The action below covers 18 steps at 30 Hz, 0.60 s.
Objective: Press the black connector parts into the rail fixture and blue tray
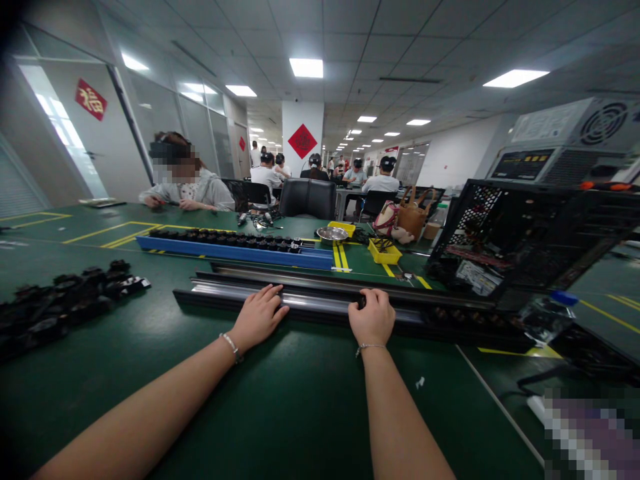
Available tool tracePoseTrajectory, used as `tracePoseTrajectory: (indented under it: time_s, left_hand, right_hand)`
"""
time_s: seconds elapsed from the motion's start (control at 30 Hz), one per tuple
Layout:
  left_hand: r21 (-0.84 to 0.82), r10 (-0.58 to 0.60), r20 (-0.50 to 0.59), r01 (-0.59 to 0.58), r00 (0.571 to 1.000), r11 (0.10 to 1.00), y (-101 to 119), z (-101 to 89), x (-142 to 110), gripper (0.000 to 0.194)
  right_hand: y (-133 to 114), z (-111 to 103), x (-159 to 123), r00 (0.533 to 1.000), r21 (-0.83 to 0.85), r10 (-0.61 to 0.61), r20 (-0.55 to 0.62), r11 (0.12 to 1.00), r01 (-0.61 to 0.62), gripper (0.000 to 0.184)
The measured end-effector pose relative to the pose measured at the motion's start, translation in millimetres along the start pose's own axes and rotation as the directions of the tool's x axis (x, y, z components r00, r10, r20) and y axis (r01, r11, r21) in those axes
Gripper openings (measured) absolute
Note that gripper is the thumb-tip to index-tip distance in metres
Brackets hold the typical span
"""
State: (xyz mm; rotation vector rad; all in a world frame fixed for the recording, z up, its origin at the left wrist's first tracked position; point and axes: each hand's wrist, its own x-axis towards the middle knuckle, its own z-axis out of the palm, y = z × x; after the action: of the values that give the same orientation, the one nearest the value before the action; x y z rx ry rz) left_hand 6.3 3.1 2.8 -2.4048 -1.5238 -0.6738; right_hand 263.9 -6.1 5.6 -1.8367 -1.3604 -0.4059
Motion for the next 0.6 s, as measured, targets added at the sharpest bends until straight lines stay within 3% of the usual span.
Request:
tracePoseTrajectory:
  time_s: [0.6]
  left_hand:
    - [0.032,0.01,0.0,-0.01,1.0,0.999,0.0,0.8,0.0,0.038]
  right_hand:
    - [-3.7,3.0,-2.7,0.996,0.016,-0.086,-0.031,0.996,0.086,0.026]
